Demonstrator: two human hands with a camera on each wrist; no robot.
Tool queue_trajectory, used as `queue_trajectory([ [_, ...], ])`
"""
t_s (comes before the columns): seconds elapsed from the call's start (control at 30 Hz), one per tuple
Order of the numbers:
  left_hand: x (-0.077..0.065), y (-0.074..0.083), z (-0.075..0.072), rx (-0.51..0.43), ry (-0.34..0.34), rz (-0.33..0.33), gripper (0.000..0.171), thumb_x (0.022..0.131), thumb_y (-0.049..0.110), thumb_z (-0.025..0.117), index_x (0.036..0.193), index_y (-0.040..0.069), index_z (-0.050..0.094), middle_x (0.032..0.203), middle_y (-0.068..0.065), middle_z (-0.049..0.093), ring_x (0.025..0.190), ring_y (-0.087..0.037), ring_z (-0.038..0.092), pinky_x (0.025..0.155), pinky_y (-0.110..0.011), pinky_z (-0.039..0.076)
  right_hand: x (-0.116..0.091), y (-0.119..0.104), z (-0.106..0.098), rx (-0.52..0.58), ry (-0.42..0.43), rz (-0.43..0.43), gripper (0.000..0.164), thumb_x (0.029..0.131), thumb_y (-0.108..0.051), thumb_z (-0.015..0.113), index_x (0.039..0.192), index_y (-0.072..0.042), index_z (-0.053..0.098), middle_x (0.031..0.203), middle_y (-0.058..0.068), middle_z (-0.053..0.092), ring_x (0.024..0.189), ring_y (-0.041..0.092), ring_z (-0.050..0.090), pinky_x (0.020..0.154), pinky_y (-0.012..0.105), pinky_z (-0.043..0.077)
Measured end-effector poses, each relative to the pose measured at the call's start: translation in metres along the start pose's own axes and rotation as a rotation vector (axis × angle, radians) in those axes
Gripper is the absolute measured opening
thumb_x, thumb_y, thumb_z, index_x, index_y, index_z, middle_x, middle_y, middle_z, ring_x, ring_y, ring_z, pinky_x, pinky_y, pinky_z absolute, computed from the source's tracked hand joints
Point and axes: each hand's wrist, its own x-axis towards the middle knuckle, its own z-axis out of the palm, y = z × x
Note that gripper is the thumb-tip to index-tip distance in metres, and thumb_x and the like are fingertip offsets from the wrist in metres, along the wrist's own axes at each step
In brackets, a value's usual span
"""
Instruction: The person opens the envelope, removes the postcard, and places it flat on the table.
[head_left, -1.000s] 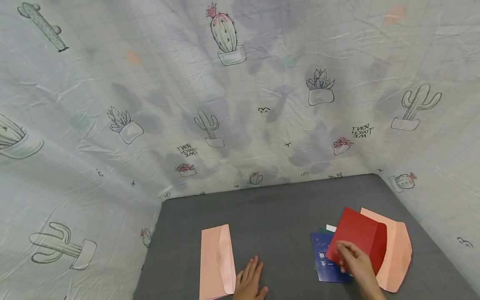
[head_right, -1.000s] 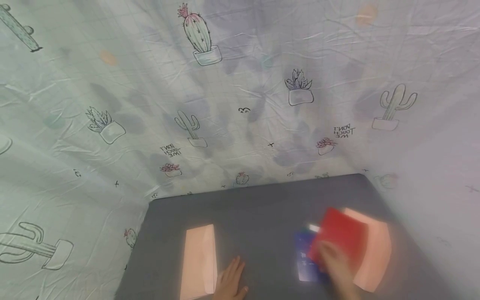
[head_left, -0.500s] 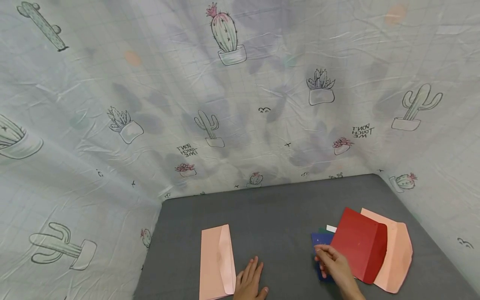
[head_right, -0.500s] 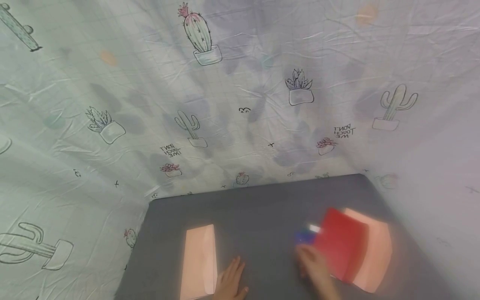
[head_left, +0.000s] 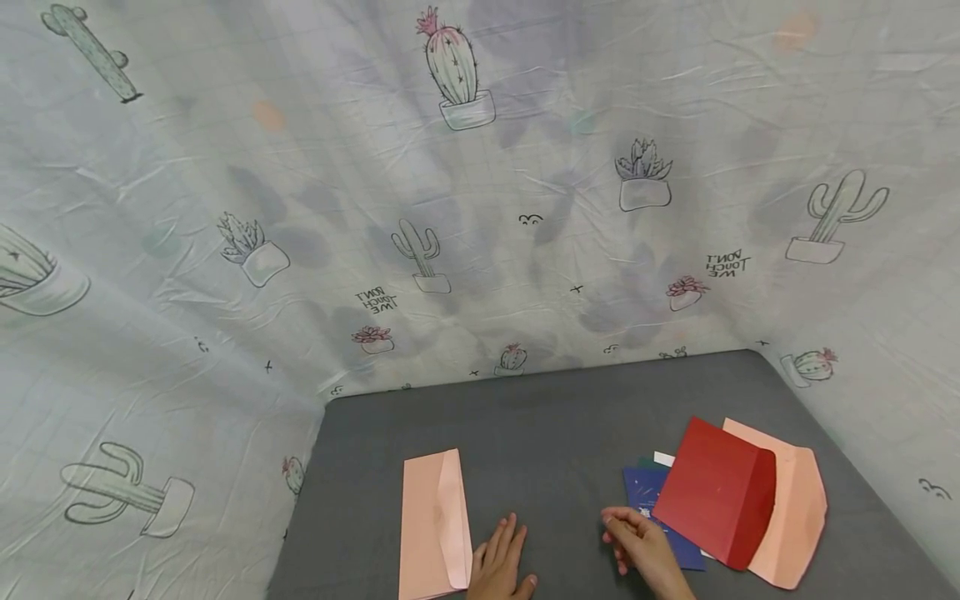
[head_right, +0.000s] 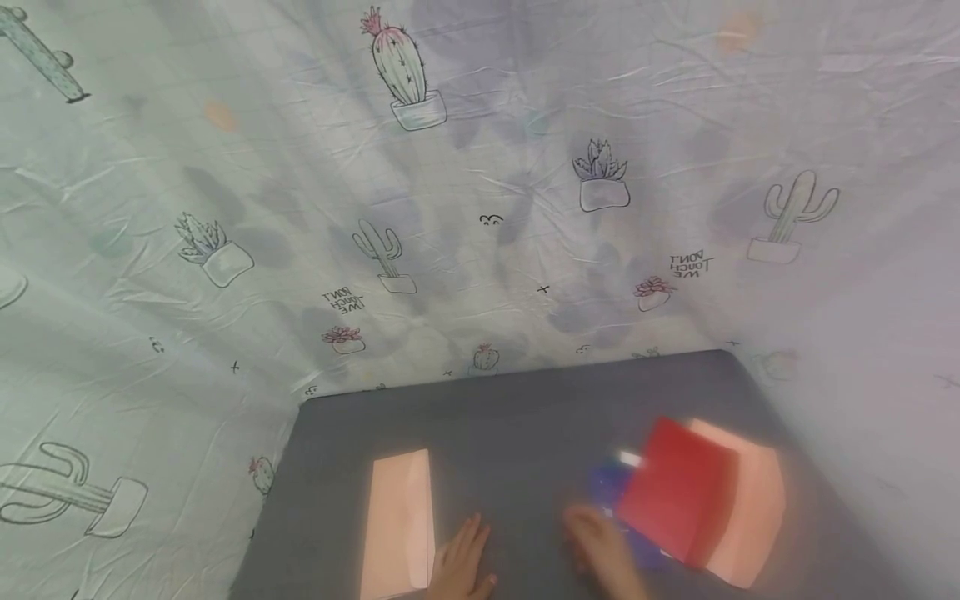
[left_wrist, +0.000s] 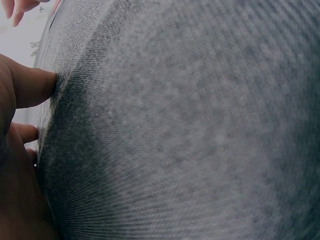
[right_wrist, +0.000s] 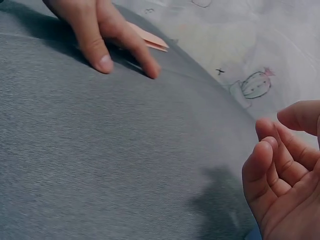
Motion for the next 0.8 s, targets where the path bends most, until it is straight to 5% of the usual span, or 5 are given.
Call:
queue_trajectory([
  [0.37,0.001,0.001,0.0,0.039,0.029,0.014,0.064,0.097,0.045,0.055,0.148,0.008,0.044,0.161,-0.012,0.038,0.143,-0.026,0.032,0.1,-0.04,0.034,0.003,0.017,0.004,-0.025,-0.06,-0.065,0.04,0.1,-0.021,0.062,0.124,0.011,0.059,0.08,0.0,0.064,0.055,0.006,0.052,0.051,0.025,0.051],
  [0.6,0.003,0.003,0.001,-0.03,-0.012,-0.041,0.066,0.094,0.043,0.058,0.15,0.011,0.043,0.164,-0.01,0.034,0.147,-0.024,0.028,0.105,-0.044,0.032,0.0,0.018,0.002,-0.003,-0.071,-0.057,0.042,0.101,-0.022,0.061,0.126,0.011,0.056,0.082,0.002,0.063,0.055,0.008,0.054,0.049,0.026,0.051],
  [0.8,0.005,-0.001,0.0,-0.039,-0.043,-0.016,0.066,0.093,0.046,0.06,0.147,0.01,0.048,0.162,-0.014,0.037,0.145,-0.028,0.033,0.104,-0.046,0.036,0.004,0.024,0.002,0.006,-0.038,-0.057,0.041,0.1,-0.023,0.062,0.126,0.009,0.058,0.081,0.001,0.064,0.054,0.009,0.054,0.047,0.027,0.051],
])
